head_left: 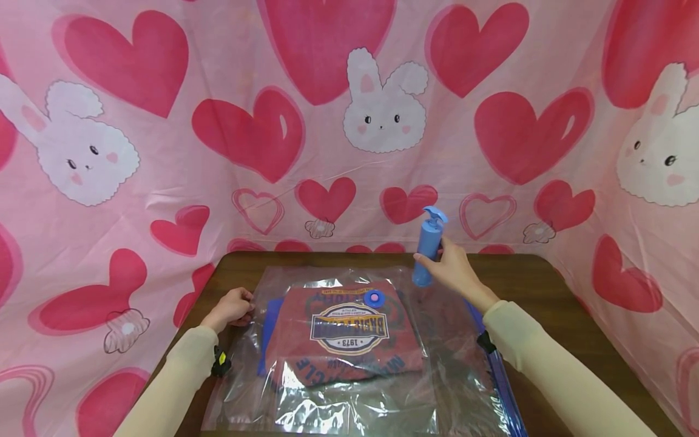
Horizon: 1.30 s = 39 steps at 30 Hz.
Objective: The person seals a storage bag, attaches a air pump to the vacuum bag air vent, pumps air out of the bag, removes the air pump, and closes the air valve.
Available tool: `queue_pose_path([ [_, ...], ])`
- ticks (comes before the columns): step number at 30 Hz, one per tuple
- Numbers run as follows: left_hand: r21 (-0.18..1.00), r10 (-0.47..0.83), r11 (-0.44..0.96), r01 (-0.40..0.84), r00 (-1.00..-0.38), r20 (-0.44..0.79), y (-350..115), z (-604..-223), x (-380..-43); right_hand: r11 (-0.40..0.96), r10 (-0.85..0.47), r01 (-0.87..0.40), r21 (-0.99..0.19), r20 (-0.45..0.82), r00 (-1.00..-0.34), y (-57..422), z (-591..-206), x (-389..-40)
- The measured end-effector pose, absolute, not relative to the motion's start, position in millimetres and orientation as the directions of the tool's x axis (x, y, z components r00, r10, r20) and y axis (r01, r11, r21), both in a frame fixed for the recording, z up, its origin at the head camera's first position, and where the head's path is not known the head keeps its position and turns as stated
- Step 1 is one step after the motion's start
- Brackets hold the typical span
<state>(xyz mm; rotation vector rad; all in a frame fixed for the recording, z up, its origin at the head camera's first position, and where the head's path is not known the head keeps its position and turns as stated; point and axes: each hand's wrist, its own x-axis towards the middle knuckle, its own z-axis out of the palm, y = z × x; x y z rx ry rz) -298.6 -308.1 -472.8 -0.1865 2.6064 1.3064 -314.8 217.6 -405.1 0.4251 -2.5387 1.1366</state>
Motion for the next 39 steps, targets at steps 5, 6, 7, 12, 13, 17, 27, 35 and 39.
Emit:
queue_pose_path([
  [5,0.775,-0.013,0.597,-0.209,-0.968,-0.251,-307.9,-472.6,-298.6,0.622,-0.142,-0.39,-0.679,0.392,-0.909,208.7,-405.7,-312.6],
  [6,0.774,-0.012,0.598,-0.207,-0.968,-0.25,-307.8,-472.6,-298.5,0.62,-0.143,-0.384,-0.684,0.383,-0.913,206.9,-405.8,-312.2],
  [7,0.774,-0.011,0.599,-0.206,-0.968,-0.249,-307.8,-472.7,-298.5,0.618,-0.142,-0.379,-0.689,0.375,-0.916,204.9,-405.9,-311.8],
  [12,0.77,-0.009,0.606,-0.202,-0.969,-0.247,-307.9,-472.6,-298.5,0.606,-0.141,-0.358,-0.71,0.348,-0.927,194.9,-407.2,-311.0],
  [13,0.769,-0.009,0.607,-0.201,-0.969,-0.247,-307.8,-472.5,-298.6,0.603,-0.141,-0.359,-0.713,0.347,-0.927,193.0,-407.5,-310.9],
  [17,0.763,-0.01,0.615,-0.198,-0.97,-0.244,-307.3,-471.5,-299.3,0.597,-0.152,-0.373,-0.711,0.356,-0.922,186.5,-409.8,-311.6],
  [27,0.728,-0.023,0.664,-0.172,-0.977,-0.21,-305.3,-472.3,-302.9,0.588,-0.17,-0.369,-0.72,0.335,-0.927,167.4,-413.3,-311.4],
  [35,0.688,-0.023,0.713,-0.134,-0.986,-0.168,-302.5,-470.0,-306.0,0.567,-0.2,-0.381,-0.73,0.327,-0.924,149.0,-413.6,-309.1],
  [39,0.687,-0.025,0.713,-0.142,-0.984,-0.177,-302.5,-470.0,-306.2,0.567,-0.217,-0.406,-0.717,0.345,-0.913,141.2,-415.6,-309.7],
])
